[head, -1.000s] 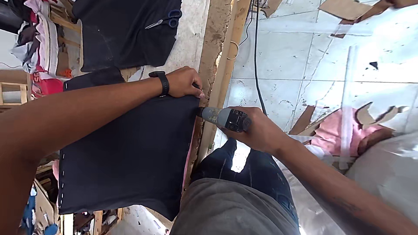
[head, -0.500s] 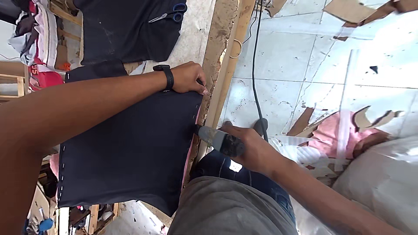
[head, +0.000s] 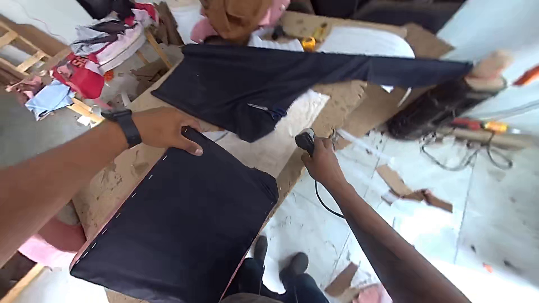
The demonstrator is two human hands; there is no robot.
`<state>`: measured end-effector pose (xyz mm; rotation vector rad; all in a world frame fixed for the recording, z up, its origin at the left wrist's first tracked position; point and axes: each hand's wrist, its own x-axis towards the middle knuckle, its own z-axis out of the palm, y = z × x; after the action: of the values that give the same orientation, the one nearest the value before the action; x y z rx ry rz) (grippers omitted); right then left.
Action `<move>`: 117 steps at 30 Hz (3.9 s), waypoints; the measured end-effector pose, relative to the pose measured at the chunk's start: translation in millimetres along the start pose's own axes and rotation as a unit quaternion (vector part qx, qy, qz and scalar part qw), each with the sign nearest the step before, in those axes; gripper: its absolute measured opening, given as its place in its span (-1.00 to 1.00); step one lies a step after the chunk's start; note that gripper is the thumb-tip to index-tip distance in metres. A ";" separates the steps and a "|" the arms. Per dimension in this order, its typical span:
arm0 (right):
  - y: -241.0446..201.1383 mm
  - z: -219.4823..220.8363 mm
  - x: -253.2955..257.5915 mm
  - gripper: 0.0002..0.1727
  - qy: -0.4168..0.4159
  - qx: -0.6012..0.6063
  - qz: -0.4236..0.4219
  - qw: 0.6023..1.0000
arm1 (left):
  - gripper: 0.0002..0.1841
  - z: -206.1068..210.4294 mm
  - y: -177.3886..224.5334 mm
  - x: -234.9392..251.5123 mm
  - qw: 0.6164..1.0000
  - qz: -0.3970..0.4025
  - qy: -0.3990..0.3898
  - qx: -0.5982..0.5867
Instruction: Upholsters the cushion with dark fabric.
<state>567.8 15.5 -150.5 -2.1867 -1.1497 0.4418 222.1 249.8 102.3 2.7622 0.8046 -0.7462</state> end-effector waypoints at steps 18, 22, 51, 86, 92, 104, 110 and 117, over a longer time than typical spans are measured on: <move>-214.7 193.6 -91.6 -0.34 -0.301 0.496 0.081 0.811 | -0.52 186.8 -116.9 -172.6 0.626 -0.195 0.500 -0.565; -247.4 104.1 -30.3 -0.29 -0.303 0.423 -0.113 0.846 | -0.42 177.9 -49.4 -218.8 0.559 -0.107 0.655 -0.496; -237.9 62.8 102.0 -0.55 -0.306 0.411 -0.268 0.816 | -0.16 20.4 115.1 -214.6 0.868 -0.319 0.324 -0.200; -46.4 112.7 109.5 -0.85 -0.012 0.372 -0.168 0.913 | -0.77 29.4 88.1 240.4 0.998 0.026 0.043 0.030; -31.6 95.7 159.3 -0.68 -0.175 0.368 -0.188 0.894 | -0.74 17.6 79.1 250.5 0.989 -0.119 -0.073 -0.039; -36.6 96.7 147.9 -0.65 -0.241 0.331 -0.185 0.893 | -0.65 4.6 67.3 246.3 0.996 -0.026 -0.068 0.044; -66.6 76.5 185.2 -0.49 -0.341 0.226 -0.312 0.858 | -0.49 -33.3 22.3 150.2 0.986 -0.125 0.054 0.099; -166.9 65.9 157.8 -0.48 -0.226 0.364 -0.307 0.850 | -0.62 -13.6 37.3 113.5 0.984 -0.156 0.082 0.031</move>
<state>517.8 241.4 -90.8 -1.0055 -1.5201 0.9425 330.8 274.3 57.0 2.8139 1.2916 -0.6059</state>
